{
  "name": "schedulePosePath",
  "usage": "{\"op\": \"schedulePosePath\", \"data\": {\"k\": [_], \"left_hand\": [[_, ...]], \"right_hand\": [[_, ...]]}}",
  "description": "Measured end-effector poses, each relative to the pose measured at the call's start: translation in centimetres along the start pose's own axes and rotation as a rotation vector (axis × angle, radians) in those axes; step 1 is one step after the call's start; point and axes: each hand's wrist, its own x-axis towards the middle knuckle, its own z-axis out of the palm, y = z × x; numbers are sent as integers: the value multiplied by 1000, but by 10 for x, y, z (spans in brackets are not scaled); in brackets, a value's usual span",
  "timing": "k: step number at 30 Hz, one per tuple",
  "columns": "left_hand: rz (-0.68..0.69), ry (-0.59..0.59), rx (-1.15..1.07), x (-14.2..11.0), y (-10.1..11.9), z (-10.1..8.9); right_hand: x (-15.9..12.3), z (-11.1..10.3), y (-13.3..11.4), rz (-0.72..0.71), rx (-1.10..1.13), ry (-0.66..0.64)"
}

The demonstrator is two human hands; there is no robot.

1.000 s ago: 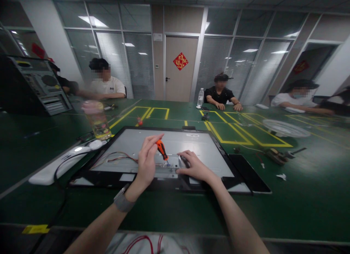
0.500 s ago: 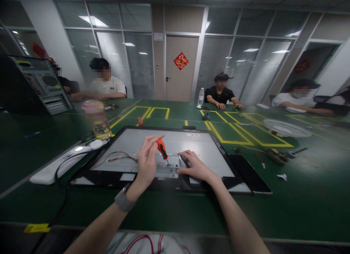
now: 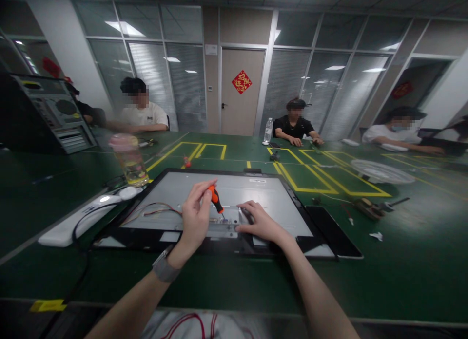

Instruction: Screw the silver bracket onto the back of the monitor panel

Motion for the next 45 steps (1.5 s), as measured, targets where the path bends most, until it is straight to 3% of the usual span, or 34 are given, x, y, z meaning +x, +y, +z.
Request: {"op": "schedulePosePath", "data": {"k": [4,16,21,32,37,45], "left_hand": [[13,60,49,0,-1,1],[-18,51,39,0,-2,-1],[13,107,90,1,0,0],[-34,-37,-58,-1,-3,0],[-5,17,9,-1,-2,0],[-44,-2,-31,1,0,0]], "right_hand": [[0,1,2,-8,-8,11],[1,1,4,-7,2,4],[0,1,2,9,1,1],[1,0,1,-2,-10,0],[1,1,1,8,-6,-2],[1,1,3,-5,1,8]]}}
